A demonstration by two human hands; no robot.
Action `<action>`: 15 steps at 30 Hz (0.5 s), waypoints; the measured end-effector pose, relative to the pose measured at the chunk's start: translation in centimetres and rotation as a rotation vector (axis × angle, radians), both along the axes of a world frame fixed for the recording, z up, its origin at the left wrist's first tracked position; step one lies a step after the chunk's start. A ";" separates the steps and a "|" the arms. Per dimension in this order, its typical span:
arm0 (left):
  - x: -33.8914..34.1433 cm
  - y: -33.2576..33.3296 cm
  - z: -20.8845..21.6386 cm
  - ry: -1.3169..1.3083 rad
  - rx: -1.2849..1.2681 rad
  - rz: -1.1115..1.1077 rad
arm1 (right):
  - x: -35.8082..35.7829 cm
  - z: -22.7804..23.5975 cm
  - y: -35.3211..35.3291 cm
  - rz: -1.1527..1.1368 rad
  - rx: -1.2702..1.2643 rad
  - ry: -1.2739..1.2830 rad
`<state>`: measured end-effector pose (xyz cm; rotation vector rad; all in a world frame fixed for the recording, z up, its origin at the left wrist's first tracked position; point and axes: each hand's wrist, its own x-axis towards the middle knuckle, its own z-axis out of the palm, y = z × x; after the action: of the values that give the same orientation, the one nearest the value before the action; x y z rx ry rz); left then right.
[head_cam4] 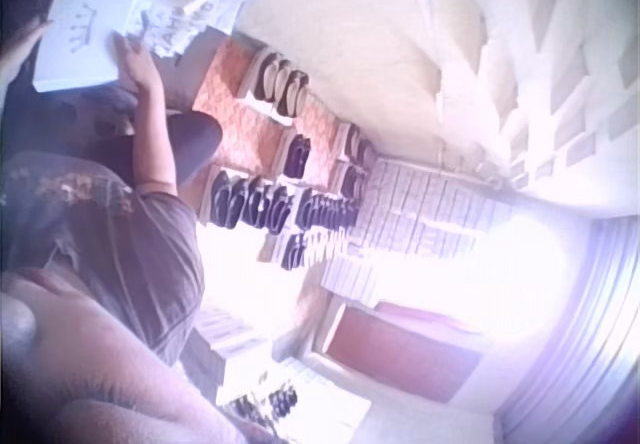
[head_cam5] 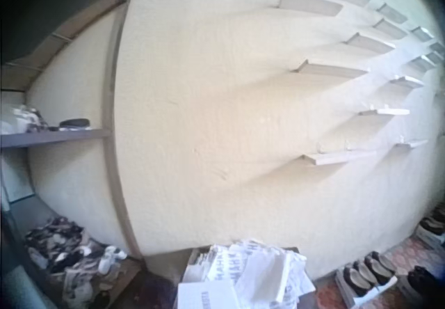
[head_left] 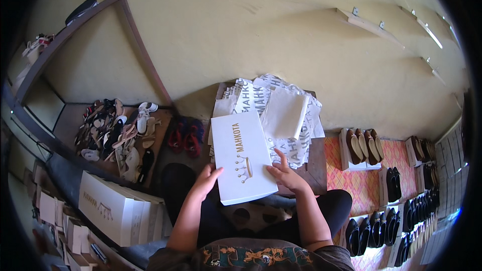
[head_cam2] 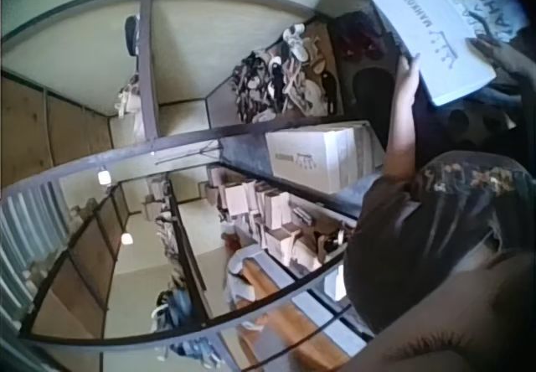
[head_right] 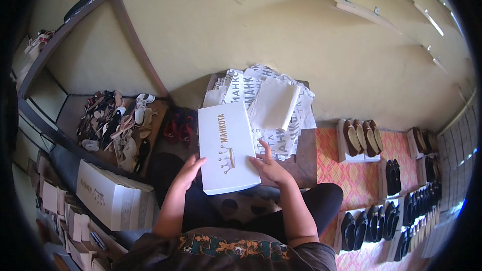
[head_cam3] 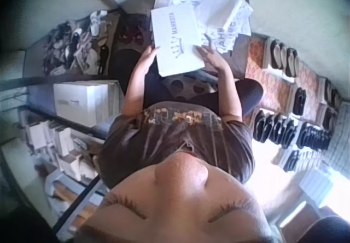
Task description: The person sits on the floor and packs pairs of shoes into white cardboard boxes. They place tissue paper inside the boxes, insert the shoes, and close the lids. The person handles multiple pairs of shoes, including brown flats and black loafers, moving them from the floor into the boxes.
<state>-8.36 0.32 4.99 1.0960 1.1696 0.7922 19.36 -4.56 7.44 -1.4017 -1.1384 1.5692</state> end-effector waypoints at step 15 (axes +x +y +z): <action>-7.2 -7.7 8.9 -0.234 0.329 -0.054 | -7.2 5.3 -2.5 0.053 0.391 0.260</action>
<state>-15.51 -7.36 13.90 1.2586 0.8269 1.0648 12.16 -7.10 12.78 -0.8922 -1.2463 1.4191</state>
